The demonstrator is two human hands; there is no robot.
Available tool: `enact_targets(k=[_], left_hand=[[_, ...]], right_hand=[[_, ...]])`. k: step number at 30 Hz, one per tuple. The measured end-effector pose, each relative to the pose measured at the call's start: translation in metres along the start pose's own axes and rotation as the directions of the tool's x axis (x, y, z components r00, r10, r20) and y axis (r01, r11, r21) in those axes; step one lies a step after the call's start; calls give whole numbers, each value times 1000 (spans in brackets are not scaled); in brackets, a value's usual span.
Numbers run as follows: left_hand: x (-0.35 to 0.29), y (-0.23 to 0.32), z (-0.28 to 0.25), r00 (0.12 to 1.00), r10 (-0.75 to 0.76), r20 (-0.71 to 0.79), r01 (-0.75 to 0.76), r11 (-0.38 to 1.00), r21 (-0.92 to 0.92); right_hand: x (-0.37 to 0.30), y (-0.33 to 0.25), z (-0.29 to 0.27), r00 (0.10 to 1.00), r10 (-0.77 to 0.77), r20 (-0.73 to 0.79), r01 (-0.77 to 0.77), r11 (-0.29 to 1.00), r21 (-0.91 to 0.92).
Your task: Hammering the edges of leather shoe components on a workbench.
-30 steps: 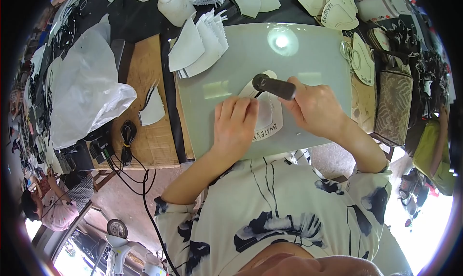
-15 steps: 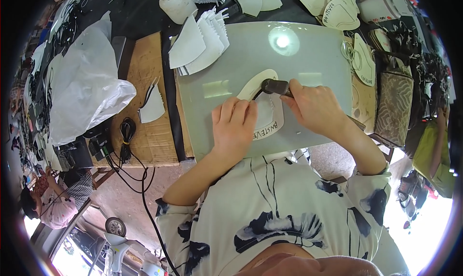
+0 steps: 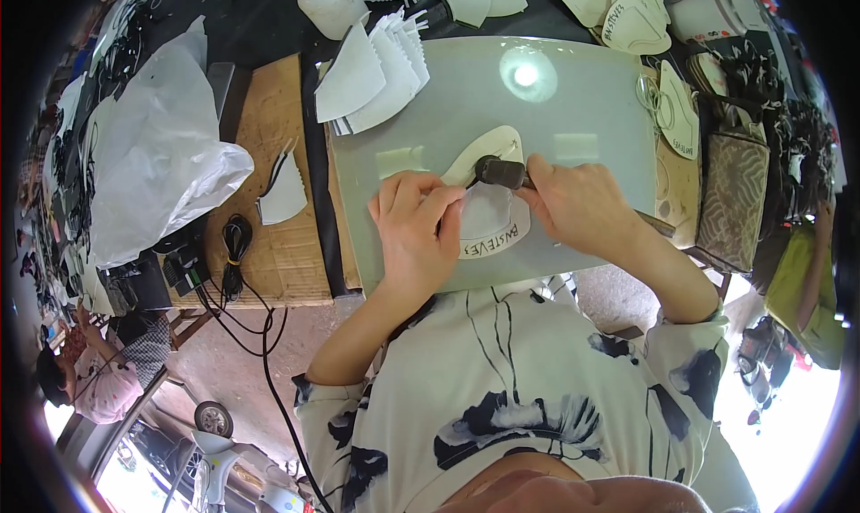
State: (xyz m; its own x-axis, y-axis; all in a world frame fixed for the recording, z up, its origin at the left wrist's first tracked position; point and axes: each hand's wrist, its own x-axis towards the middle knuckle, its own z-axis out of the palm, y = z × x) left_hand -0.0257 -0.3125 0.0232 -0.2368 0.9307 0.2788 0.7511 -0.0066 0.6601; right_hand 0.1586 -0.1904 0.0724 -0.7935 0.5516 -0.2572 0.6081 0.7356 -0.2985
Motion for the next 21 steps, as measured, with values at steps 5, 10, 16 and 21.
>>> enact_targets(k=[5,10,16,21], left_hand=[[-9,1,5,988,156,-15,-151,973,173],[-12,2,7,963,268,3,-259,926,274],[-13,1,8,951,308,4,-295,906,304],[-11,0,8,983,182,-27,-174,967,187]], right_hand=[[-1,2,4,998,-21,-58,20,1000,-8],[-4,-3,-2,976,-86,-200,99,993,59],[0,-10,-10,998,-58,8,57,997,58],[-1,-10,-5,997,-46,57,44,998,34]])
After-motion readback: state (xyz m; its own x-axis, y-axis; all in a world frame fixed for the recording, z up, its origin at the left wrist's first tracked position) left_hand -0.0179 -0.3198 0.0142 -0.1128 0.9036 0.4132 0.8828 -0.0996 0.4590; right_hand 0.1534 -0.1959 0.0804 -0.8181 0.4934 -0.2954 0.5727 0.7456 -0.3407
